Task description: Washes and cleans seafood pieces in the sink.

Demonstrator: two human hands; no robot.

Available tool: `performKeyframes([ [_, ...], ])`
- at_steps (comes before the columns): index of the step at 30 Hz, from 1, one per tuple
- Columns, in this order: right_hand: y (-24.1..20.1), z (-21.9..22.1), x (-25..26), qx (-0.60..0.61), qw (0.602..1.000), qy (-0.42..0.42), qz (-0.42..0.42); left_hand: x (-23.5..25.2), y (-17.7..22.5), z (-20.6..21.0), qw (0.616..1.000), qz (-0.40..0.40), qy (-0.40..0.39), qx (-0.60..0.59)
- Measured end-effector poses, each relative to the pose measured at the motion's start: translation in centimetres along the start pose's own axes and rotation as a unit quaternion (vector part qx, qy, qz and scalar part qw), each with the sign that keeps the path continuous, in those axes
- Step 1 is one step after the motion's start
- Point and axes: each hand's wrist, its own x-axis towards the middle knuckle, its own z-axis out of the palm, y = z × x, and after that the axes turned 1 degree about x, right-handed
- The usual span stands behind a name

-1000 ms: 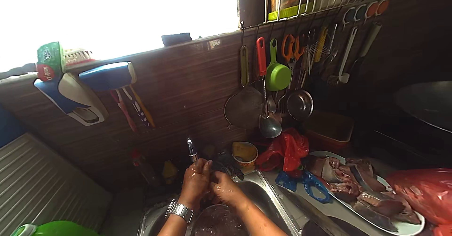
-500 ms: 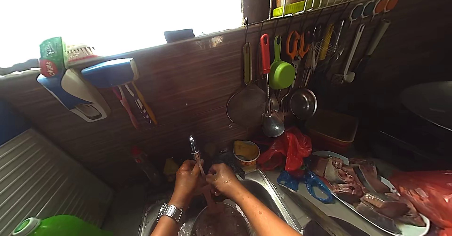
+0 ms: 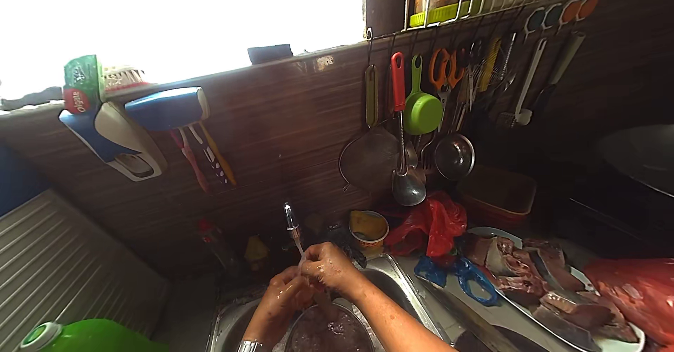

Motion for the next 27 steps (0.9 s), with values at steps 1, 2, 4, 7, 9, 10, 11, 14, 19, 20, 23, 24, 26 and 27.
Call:
performKeyframes([
  [1,-0.3,-0.1,0.0,-0.03,0.999,-0.011,-0.008,0.2,0.0,0.0,1.0,-0.003,0.004,0.014],
  [2,-0.6,-0.2,-0.2,-0.056,0.998,-0.021,-0.014,0.4,0.2,-0.1,0.999,-0.006,0.004,0.046],
  [4,-1.2,-0.5,-0.5,-0.097,0.994,-0.035,-0.025,0.9,1.0,0.1,0.982,-0.014,0.009,0.187],
  [7,-1.6,-0.7,-1.0,-0.161,0.986,-0.031,-0.042,1.3,3.1,1.0,0.867,-0.022,0.068,0.493],
  [9,-1.7,-1.0,-1.2,-0.163,0.986,-0.006,-0.037,1.1,4.7,1.5,0.846,-0.019,0.066,0.529],
  [10,-1.7,-1.3,-1.2,-0.156,0.987,0.011,-0.035,1.2,5.3,1.5,0.865,-0.022,0.051,0.499],
  [11,-1.7,-1.4,-1.2,-0.151,0.988,0.024,-0.034,1.3,5.8,1.4,0.887,-0.033,0.031,0.459],
  [14,-2.2,-1.5,-1.3,-0.162,0.986,0.026,-0.035,1.7,6.7,1.2,0.888,-0.056,0.0,0.457],
  [19,-2.4,-1.1,-1.2,-0.166,0.985,0.041,-0.017,0.9,8.1,3.3,0.798,-0.004,0.029,0.602],
  [20,-2.0,-1.1,-0.8,-0.15,0.988,0.037,-0.003,0.7,8.2,3.6,0.8,0.011,0.03,0.599],
  [23,0.0,-1.4,0.2,-0.031,0.998,-0.025,0.046,0.6,8.8,3.7,0.798,0.034,0.017,0.601],
  [24,0.4,-1.5,0.2,0.036,0.996,-0.056,0.057,0.7,9.0,3.6,0.797,0.034,0.012,0.603],
  [26,0.5,-1.7,-0.5,0.171,0.976,-0.106,0.077,0.8,9.4,3.1,0.794,0.023,-0.004,0.607],
  [27,0.5,-1.8,-0.7,0.212,0.966,-0.122,0.079,0.8,9.5,2.9,0.795,0.016,-0.011,0.606],
])
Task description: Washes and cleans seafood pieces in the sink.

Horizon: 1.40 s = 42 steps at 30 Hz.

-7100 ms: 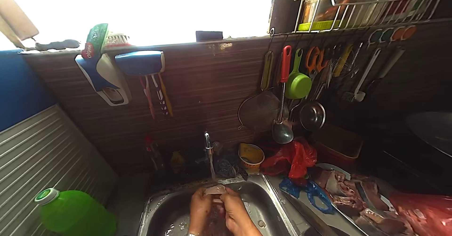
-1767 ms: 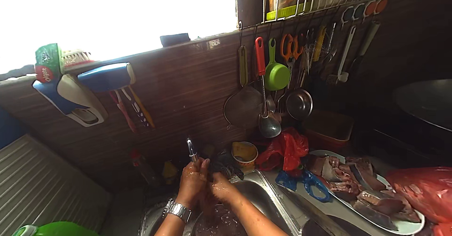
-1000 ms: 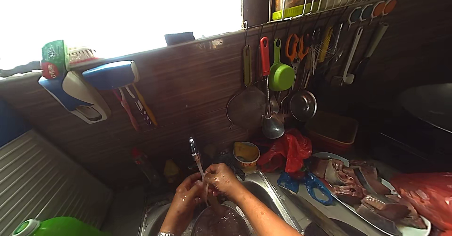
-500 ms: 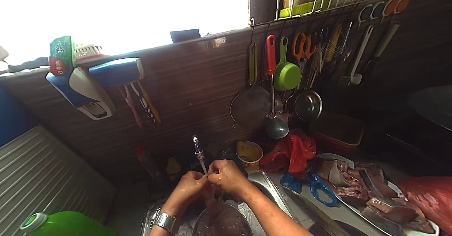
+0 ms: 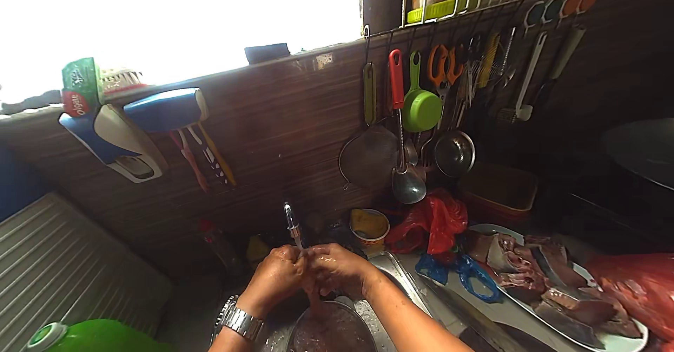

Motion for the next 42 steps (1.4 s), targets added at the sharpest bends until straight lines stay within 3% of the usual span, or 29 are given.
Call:
performKeyframes([
  [2,0.1,0.1,-0.1,0.01,1.0,-0.004,-0.01,-0.1,-0.2,0.1,0.999,0.014,-0.017,-0.032],
  [5,0.5,1.0,0.7,-0.108,0.992,0.059,-0.029,-0.3,-0.2,0.4,0.994,0.038,-0.031,-0.095],
  [9,-0.8,2.3,1.3,-0.389,0.905,0.154,0.07,-0.3,0.1,1.3,0.998,0.034,-0.043,-0.037],
  [11,-1.4,2.2,1.4,-0.402,0.889,0.183,0.121,-0.1,-0.2,2.2,0.998,-0.01,-0.044,0.033],
  [14,-2.0,2.4,1.3,-0.364,0.898,0.21,0.13,0.6,-1.5,3.7,0.99,-0.109,-0.054,0.076],
  [16,-2.7,2.4,0.9,-0.405,0.876,0.238,0.112,0.5,-1.6,4.2,0.991,-0.122,-0.056,0.016],
  [18,-2.5,1.2,0.9,-0.443,0.869,0.203,0.085,0.0,-1.9,4.6,0.987,-0.119,-0.032,-0.102],
  [21,-0.6,0.0,0.2,-0.343,0.932,0.1,0.055,0.3,-2.1,4.0,0.967,-0.145,0.011,-0.209],
  [24,1.8,1.3,-0.7,-0.164,0.986,0.031,-0.014,0.0,-0.4,2.8,0.948,-0.108,0.041,-0.298],
  [28,3.4,4.8,0.0,-0.007,0.99,0.124,-0.066,-0.6,1.2,2.7,0.943,-0.014,0.17,-0.287],
  [30,4.7,4.9,0.9,-0.031,0.983,0.155,-0.098,-0.8,1.4,2.7,0.914,-0.001,0.205,-0.35],
  [33,7.4,3.9,2.2,-0.163,0.951,0.191,-0.182,-1.3,1.6,3.0,0.785,-0.056,0.182,-0.59],
  [35,8.3,2.9,2.1,-0.237,0.936,0.185,-0.182,-1.9,1.3,3.1,0.727,-0.037,0.166,-0.665],
  [42,12.4,0.5,0.7,-0.328,0.913,0.224,-0.091,-4.0,2.3,-1.5,0.671,0.086,0.217,-0.704],
])
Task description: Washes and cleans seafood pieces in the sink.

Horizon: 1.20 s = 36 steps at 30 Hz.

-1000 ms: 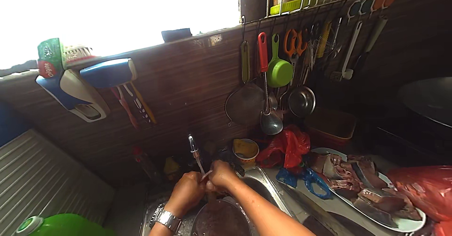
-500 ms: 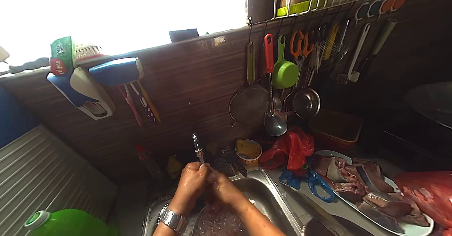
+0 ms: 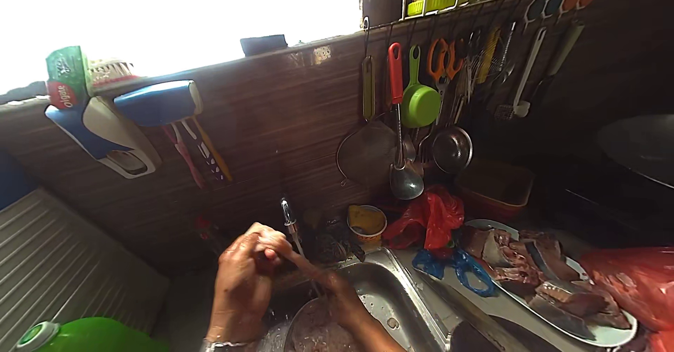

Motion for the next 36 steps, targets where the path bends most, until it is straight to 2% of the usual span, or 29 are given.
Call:
performKeyframes([
  [3,2.2,-0.1,-1.4,-0.044,0.998,0.013,0.034,0.5,2.9,0.7,1.0,0.025,0.017,-0.005],
  [6,3.9,-0.9,-1.4,-0.052,0.997,0.006,0.055,0.2,3.5,1.0,0.999,0.041,0.014,0.006],
  [10,5.5,-3.3,-0.8,-0.095,0.991,-0.01,0.098,-0.3,2.6,1.8,0.997,0.068,-0.001,0.038],
  [13,5.0,-5.1,-0.4,-0.147,0.969,-0.072,0.183,-0.8,0.6,1.6,0.995,0.054,-0.02,0.085],
  [14,4.4,-5.2,-0.3,-0.14,0.969,-0.087,0.183,-1.1,-0.2,1.4,0.993,0.037,-0.035,0.102],
  [16,2.1,-4.9,-0.1,-0.065,0.985,-0.09,0.134,-1.8,-2.3,0.9,0.992,-0.01,-0.058,0.111],
  [18,-0.8,-4.1,0.5,0.048,0.987,-0.121,0.093,-2.3,-4.1,0.4,0.994,-0.031,-0.038,0.098],
  [20,-2.5,-3.2,1.5,0.152,0.971,-0.16,0.091,-2.1,-4.7,-1.2,0.995,-0.008,-0.001,0.104],
  [21,-3.0,-3.1,2.0,0.165,0.966,-0.171,0.099,-1.8,-4.7,-2.5,0.992,0.005,0.024,0.121],
  [24,-4.8,-4.6,3.0,0.187,0.956,-0.183,0.131,-0.8,-5.2,-7.5,0.968,-0.013,0.108,0.225],
  [26,-6.1,-5.0,3.2,0.181,0.96,-0.186,0.102,-1.1,-5.8,-9.6,0.955,-0.061,0.128,0.261],
  [28,-6.5,-4.4,3.5,0.082,0.973,-0.212,0.043,-1.9,-6.1,-8.9,0.961,-0.062,0.096,0.252],
  [31,-4.7,-1.3,3.2,-0.012,0.959,-0.284,-0.01,-2.3,-4.9,-6.1,0.981,0.011,0.013,0.194],
  [33,-2.9,0.2,2.9,-0.037,0.96,-0.277,0.025,-1.6,-3.1,-5.1,0.985,0.056,0.009,0.161],
  [36,-2.2,-0.8,2.3,0.015,0.959,-0.239,0.149,-0.3,-1.3,-6.7,0.976,0.054,0.095,0.188],
])
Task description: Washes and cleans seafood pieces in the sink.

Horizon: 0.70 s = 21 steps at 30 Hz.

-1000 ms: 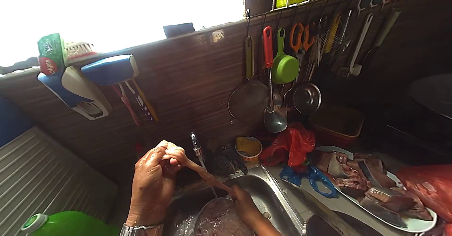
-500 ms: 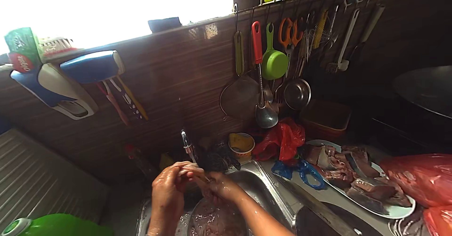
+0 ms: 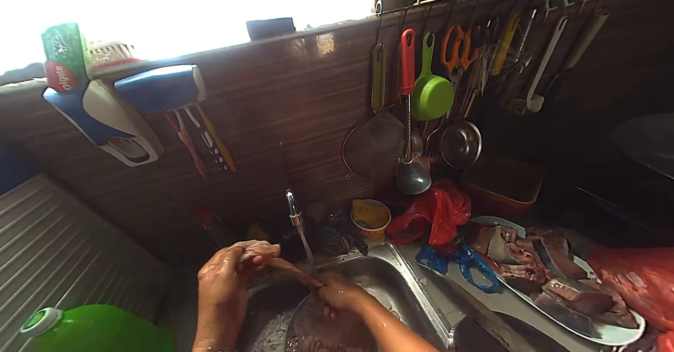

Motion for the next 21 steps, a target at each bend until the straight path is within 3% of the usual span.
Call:
performKeyframes([
  [3,-1.6,-2.1,-1.4,0.128,0.991,0.034,-0.011,0.5,-2.9,-2.8,0.967,-0.091,-0.003,0.239],
  [5,-4.4,-3.1,-2.3,0.145,0.988,0.021,-0.039,-0.4,-5.6,-3.0,0.885,-0.139,-0.083,0.436],
  [7,-7.3,-3.1,-3.0,0.103,0.993,-0.005,-0.05,-1.9,-8.3,-1.6,0.837,-0.09,-0.156,0.517],
  [8,-8.4,-2.9,-3.1,0.067,0.996,-0.019,-0.053,-2.6,-10.0,-0.7,0.854,-0.036,-0.169,0.491],
  [10,-9.8,-2.5,-3.2,-0.008,0.998,-0.022,-0.059,-3.1,-13.1,1.7,0.942,0.028,-0.145,0.303],
  [12,-10.7,-2.7,-3.3,-0.068,0.995,-0.001,-0.073,-3.0,-14.7,3.9,0.987,-0.024,-0.093,0.125],
  [14,-11.0,-2.8,-3.8,-0.128,0.986,0.032,-0.101,-3.0,-14.7,5.6,0.992,-0.105,-0.054,0.033],
  [15,-11.1,-2.7,-4.3,-0.155,0.981,0.05,-0.109,-2.9,-14.9,5.9,0.99,-0.129,-0.055,0.029],
  [17,-10.7,-2.3,-5.1,-0.172,0.974,0.092,-0.113,-2.6,-16.0,5.6,0.98,-0.121,-0.079,0.138],
  [21,-9.4,-2.2,-6.3,-0.104,0.971,0.162,-0.14,-2.0,-15.7,5.5,0.902,-0.066,-0.175,0.389],
])
